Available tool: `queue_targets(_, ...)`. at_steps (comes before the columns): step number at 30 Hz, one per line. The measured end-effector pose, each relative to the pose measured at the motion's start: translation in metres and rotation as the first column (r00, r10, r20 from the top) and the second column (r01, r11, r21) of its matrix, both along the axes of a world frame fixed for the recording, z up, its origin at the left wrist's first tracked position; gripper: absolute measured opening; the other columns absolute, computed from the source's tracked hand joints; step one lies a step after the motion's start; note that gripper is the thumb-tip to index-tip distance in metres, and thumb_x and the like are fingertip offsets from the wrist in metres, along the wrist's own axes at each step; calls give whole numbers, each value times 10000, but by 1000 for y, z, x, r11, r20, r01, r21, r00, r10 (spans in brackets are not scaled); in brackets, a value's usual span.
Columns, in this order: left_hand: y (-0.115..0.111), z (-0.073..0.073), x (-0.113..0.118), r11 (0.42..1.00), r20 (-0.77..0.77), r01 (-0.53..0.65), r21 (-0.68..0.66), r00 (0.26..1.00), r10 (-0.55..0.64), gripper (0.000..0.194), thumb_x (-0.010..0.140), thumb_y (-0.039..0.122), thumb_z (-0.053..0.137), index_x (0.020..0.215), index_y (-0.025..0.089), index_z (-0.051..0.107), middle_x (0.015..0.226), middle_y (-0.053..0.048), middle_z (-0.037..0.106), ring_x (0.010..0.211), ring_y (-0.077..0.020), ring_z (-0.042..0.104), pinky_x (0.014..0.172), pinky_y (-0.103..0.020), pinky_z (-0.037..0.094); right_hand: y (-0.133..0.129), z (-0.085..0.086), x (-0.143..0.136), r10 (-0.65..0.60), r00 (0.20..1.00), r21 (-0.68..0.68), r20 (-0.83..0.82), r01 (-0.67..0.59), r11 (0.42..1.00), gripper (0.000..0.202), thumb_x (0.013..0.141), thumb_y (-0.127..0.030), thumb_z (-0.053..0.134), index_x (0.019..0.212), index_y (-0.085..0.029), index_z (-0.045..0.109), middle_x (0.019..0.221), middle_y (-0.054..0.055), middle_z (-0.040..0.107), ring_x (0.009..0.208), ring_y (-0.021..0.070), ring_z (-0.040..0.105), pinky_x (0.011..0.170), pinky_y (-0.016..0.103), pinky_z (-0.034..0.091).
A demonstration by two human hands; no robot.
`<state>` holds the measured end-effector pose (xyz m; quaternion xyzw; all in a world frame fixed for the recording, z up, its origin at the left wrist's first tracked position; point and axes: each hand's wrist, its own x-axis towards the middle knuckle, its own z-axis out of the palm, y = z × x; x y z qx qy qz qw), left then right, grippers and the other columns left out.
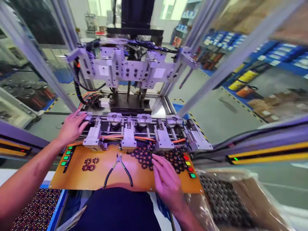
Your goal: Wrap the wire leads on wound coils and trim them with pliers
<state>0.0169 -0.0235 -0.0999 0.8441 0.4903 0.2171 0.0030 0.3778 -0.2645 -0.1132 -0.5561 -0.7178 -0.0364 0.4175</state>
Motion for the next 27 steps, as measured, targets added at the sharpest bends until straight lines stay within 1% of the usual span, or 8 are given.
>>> queue_targets(4, 7, 0, 5, 1000, 28, -2, 30, 1000, 1, 705, 983, 599, 338, 1284, 18, 601, 1384, -197, 610, 1425, -398, 399, 1138, -624, 336, -27, -57, 10, -145, 989, -98, 21, 146, 984, 298, 929, -121, 531, 1170, -182, 695, 1051, 121, 730, 978, 231, 709, 879, 432, 630)
queue_targets(8, 3, 17, 10, 999, 71, 16, 42, 997, -19, 699, 927, 656, 417, 1237, 74, 649, 1341, -199, 639, 1398, -470, 408, 1103, -695, 374, -15, -86, 8, -129, 991, -154, 43, 134, 979, 213, 915, -162, 568, 1035, -187, 742, 1118, 128, 718, 1112, 281, 660, 935, 508, 598)
queue_targets(11, -30, 35, 12, 995, 165, -25, 99, 986, 9, 574, 939, 525, 518, 1347, 126, 575, 1450, -104, 572, 1418, -397, 415, 1181, -620, 341, -3, -95, 7, -97, 994, -212, 55, 107, 971, 166, 896, -154, 599, 952, -180, 754, 1271, 154, 659, 1241, 347, 579, 960, 592, 554)
queue_targets(14, -88, 40, 16, 979, 323, -116, 166, 945, 57, 489, 953, 363, 555, 1406, 180, 526, 1453, -37, 571, 1377, -289, 490, 1212, -521, 342, 1, -97, 5, -77, 996, -241, 36, 84, 967, 180, 900, -130, 574, 906, -162, 751, 1277, 195, 647, 1236, 389, 572, 922, 663, 531)
queue_targets(17, -149, 28, 29, 995, 531, -96, 16, 844, 73, 391, 938, 315, 573, 1313, 213, 614, 1309, -57, 672, 1229, -255, 619, 1132, -476, 452, -1, -82, -8, -36, 999, -231, -14, 32, 973, 204, 918, -122, 546, 894, -159, 744, 1243, 198, 658, 1225, 368, 580, 929, 647, 532)
queue_targets(20, -191, 16, 56, 939, 585, 171, -298, 810, 38, 294, 933, 315, 591, 1199, 238, 690, 1073, -46, 770, 966, -188, 731, 870, -295, 599, -3, -43, -34, 76, 975, -196, -207, -117, 974, 148, 919, -138, 605, 952, -199, 735, 1287, 135, 632, 1230, 271, 586, 1002, 500, 544)
queue_targets(24, -207, 19, 89, 674, 797, 548, -495, 596, 101, 334, 896, 355, 661, 1206, 235, 700, 927, -40, 785, 789, -156, 732, 746, -237, 600, 3, 12, -71, 321, 739, -42, -592, -426, 904, 287, 874, -70, 669, 1054, -292, 708, 1350, 60, 590, 1215, 216, 598, 984, 382, 551)
queue_targets(27, -204, 25, 92, 680, 836, 528, -508, 491, 244, 214, 875, 283, 700, 1079, 245, 753, 932, -23, 795, 799, -132, 733, 740, -189, 580, 12, 27, -86, 402, 666, -31, -629, -537, 843, 320, 885, -77, 657, 1106, -307, 689, 1372, 66, 575, 1224, 231, 590, 995, 406, 533)
